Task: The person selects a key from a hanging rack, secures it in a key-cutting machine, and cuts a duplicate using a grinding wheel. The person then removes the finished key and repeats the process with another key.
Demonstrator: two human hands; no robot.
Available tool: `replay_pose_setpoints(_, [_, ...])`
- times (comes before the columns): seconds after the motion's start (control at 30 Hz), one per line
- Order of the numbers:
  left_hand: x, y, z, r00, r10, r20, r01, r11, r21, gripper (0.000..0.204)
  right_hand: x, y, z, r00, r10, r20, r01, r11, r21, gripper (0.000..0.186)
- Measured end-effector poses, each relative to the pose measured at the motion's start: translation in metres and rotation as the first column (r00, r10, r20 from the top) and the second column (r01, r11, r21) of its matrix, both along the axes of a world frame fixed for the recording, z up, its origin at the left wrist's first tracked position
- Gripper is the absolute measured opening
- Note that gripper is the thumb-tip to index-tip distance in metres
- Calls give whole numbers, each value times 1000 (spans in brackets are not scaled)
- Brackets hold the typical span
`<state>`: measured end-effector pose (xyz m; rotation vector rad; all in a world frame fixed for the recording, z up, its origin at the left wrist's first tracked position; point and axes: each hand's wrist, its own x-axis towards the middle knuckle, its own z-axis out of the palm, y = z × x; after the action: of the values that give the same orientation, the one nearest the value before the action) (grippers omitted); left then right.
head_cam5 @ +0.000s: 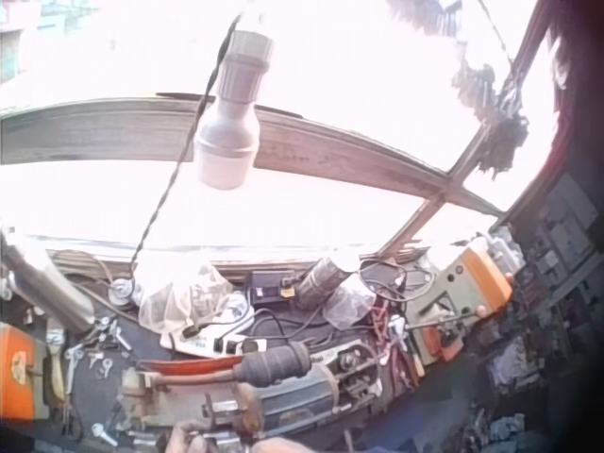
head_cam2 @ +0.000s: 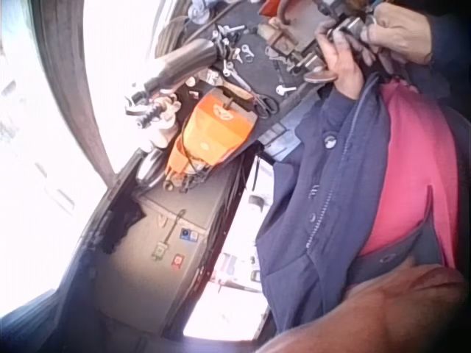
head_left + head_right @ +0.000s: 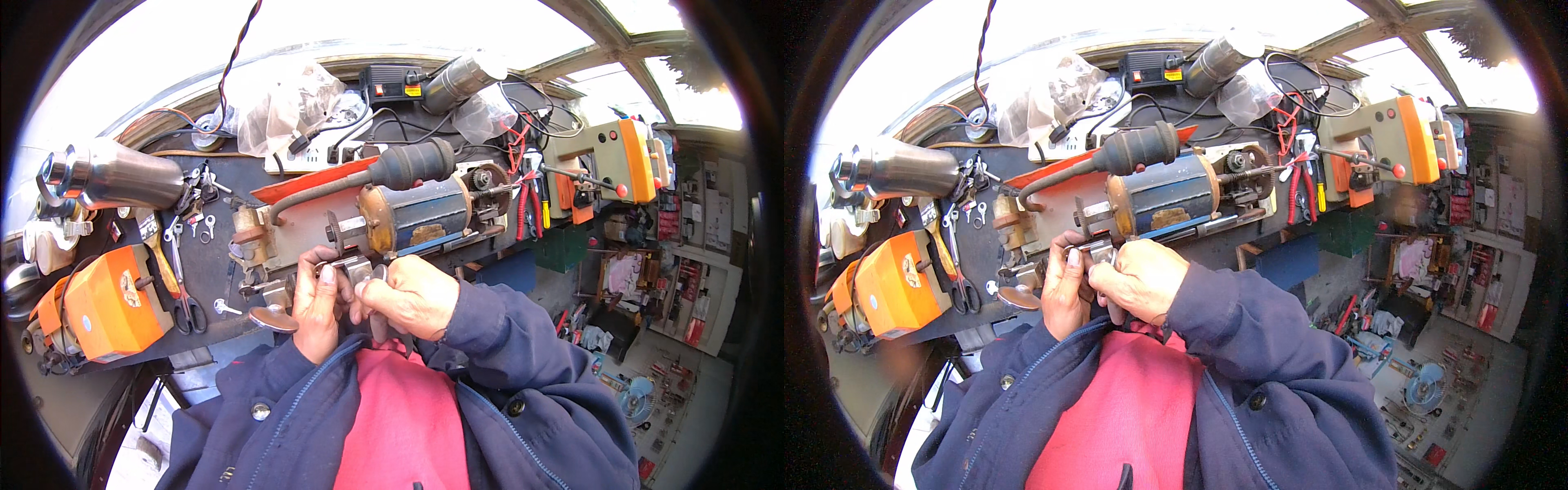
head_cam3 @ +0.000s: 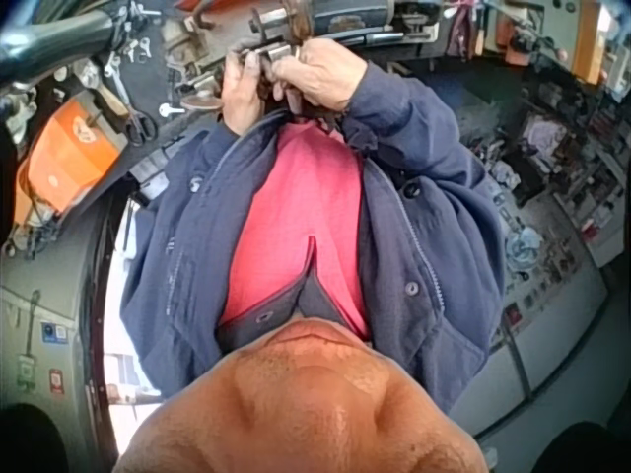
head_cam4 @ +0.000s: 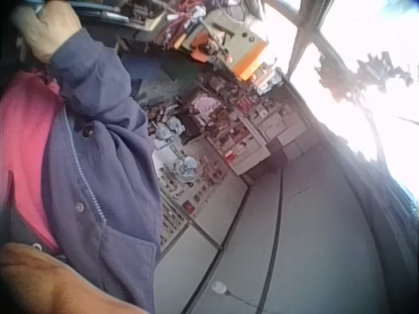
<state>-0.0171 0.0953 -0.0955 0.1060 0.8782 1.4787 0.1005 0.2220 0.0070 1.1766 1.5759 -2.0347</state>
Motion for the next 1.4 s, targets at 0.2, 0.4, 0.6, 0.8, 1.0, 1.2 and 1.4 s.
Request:
replay_pose_setpoints(0.2, [3,5,2,995,32,-91,-38,997,-68,20,1,4,-4,991,98,-90,-87,989,118,40])
replay_pose_setpoints(0.4, [6,7,4,995,62,-83,-74,987,-146,17,-4,7,-3,997,9,-71,-10,1000,-25,43])
replay_pose_setpoints(0.6, [9,7,8,993,108,-48,-114,984,-137,18,-6,8,4,997,-31,68,33,999,-28,44])
replay_pose_setpoints(0.8, [6,8,12,995,89,-37,-94,982,-166,18,-9,8,6,998,-46,46,48,998,-39,43])
replay_pose_setpoints(1.0, [6,9,12,995,83,-47,-90,981,-173,19,-12,9,10,996,-50,69,54,998,-45,44])
replay_pose_setpoints(1.2, [6,8,12,995,90,-39,-96,978,-185,18,-9,9,5,999,-15,44,16,999,-30,42])
replay_pose_setpoints(1.4, [9,8,10,993,116,-17,-117,972,-205,17,-9,8,5,998,-28,55,30,999,-33,42])
